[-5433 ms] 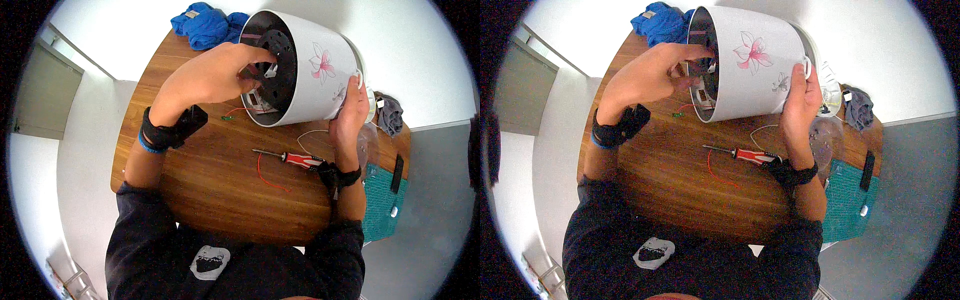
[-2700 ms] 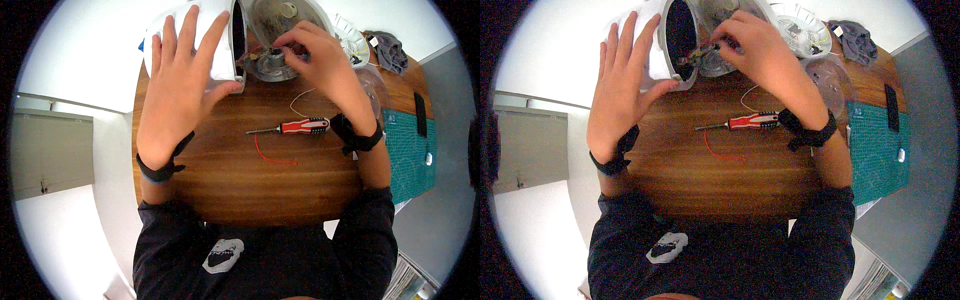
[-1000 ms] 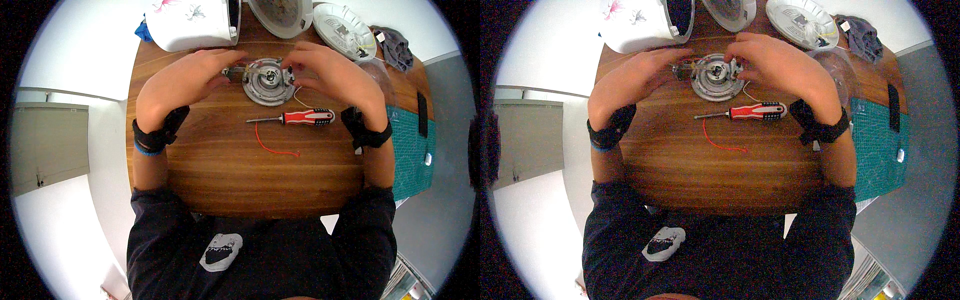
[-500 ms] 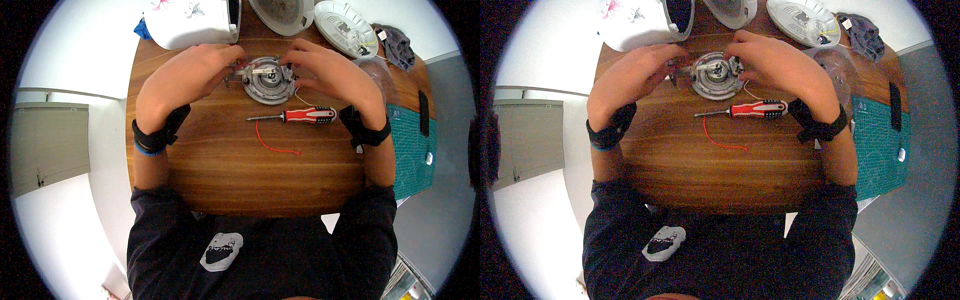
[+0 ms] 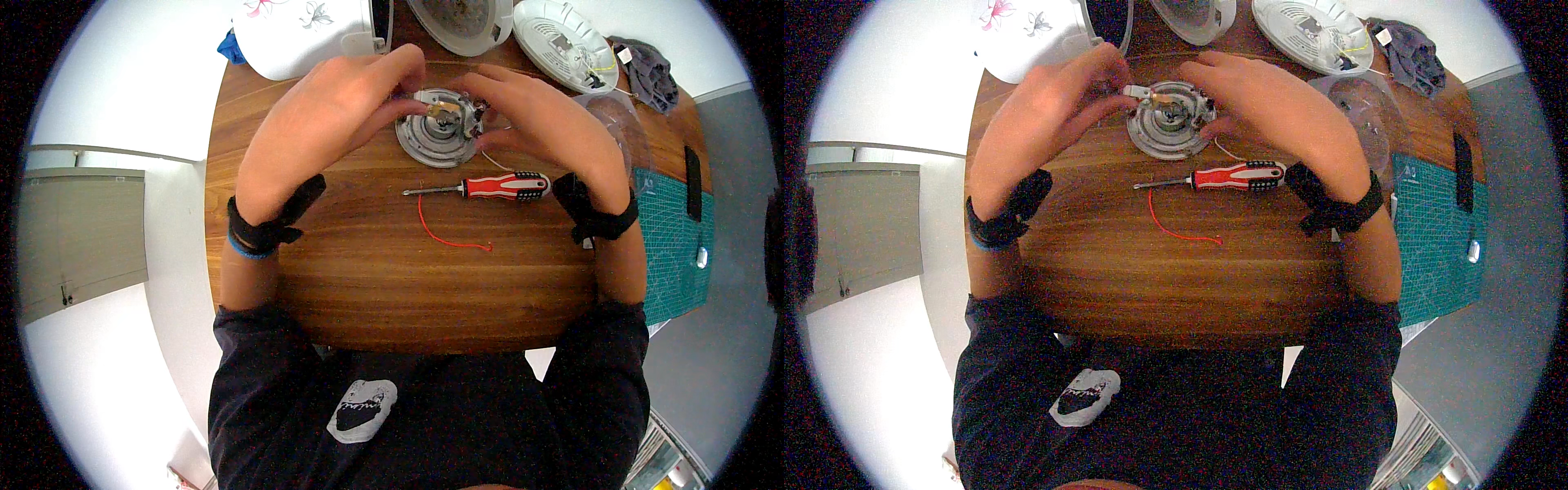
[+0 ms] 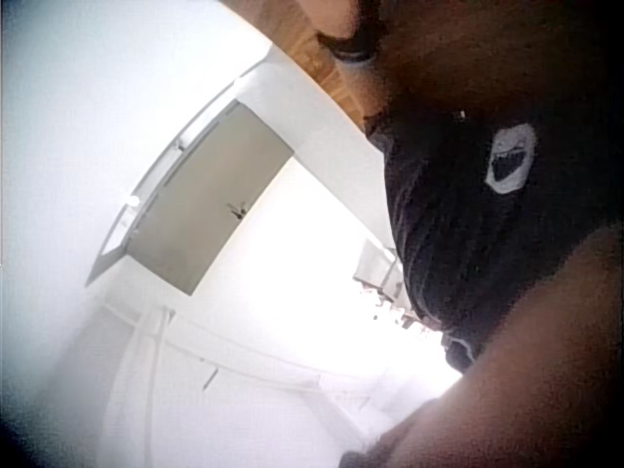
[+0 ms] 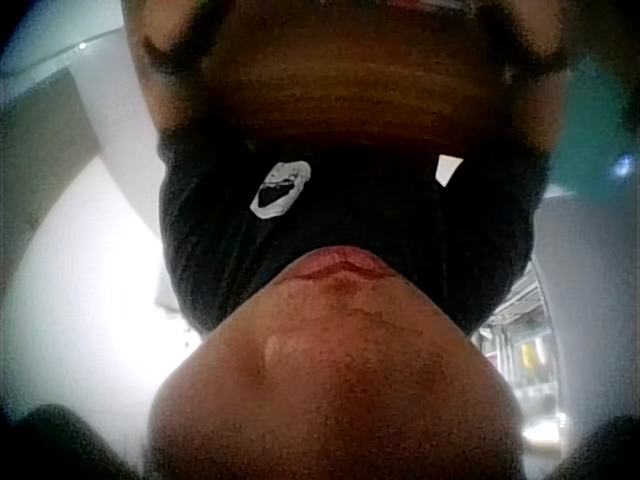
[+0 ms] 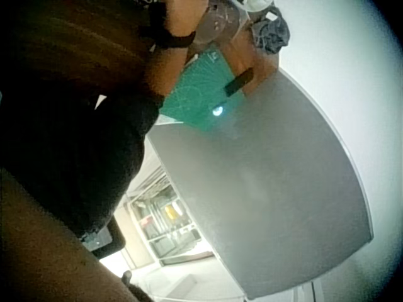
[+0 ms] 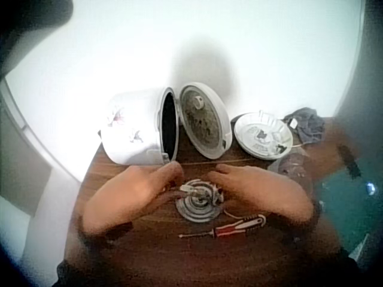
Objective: The person disassembles a white rice cooker by removing the heating element and internal wiring using a screwdriver. They then wipe the exterior and interior surfaces of the cooker with a cloth.
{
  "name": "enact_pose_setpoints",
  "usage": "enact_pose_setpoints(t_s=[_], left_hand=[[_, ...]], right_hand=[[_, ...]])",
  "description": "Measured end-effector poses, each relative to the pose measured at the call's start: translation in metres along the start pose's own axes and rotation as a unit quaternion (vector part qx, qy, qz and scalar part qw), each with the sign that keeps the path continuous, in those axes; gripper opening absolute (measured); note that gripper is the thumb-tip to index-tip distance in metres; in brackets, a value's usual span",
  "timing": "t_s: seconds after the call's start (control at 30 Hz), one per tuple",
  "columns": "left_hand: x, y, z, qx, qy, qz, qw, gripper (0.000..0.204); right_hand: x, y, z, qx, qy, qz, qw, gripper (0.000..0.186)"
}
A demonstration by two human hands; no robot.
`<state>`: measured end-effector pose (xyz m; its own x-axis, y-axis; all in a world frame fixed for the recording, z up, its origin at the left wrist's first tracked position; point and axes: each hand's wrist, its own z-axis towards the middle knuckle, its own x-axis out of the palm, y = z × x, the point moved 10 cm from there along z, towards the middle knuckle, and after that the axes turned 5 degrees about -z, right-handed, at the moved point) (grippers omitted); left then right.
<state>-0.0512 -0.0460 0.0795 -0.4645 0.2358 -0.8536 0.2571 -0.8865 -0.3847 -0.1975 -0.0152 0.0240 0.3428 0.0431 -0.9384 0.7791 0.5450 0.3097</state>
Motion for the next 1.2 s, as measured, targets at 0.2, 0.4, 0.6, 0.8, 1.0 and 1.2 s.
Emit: enact_pose_setpoints(t_s=[0.2,0.4,0.6,0.8,1.0,1.2], left_hand=[[-0.002,-0.009,0.003,0.007,-0.042,0.001,0.999,0.021],[0.012,-0.030,0.012,0.090,-0.053,-0.036,0.994,0.018],[0.023,-0.027,0.010,0.075,-0.008,-0.079,0.994,0.021],[0.033,-0.005,-0.007,-0.004,0.084,-0.003,0.996,0.045],[0.057,0.021,-0.034,-0.027,0.191,-0.031,0.981,0.058],[0.058,0.011,-0.032,-0.053,0.214,-0.008,0.975,0.065]], right_hand=[[0.000,0.003,0.001,0.017,0.005,0.007,1.000,0.070],[0.008,-0.003,0.001,0.001,0.008,0.015,1.000,0.067],[0.005,0.002,0.000,-0.026,0.000,0.023,0.999,0.064],[0.005,0.007,0.002,-0.017,0.002,0.032,0.999,0.054],[0.017,0.010,0.009,-0.037,0.036,0.020,0.998,0.052],[0.024,0.027,0.020,-0.042,0.025,0.004,0.999,0.046]])
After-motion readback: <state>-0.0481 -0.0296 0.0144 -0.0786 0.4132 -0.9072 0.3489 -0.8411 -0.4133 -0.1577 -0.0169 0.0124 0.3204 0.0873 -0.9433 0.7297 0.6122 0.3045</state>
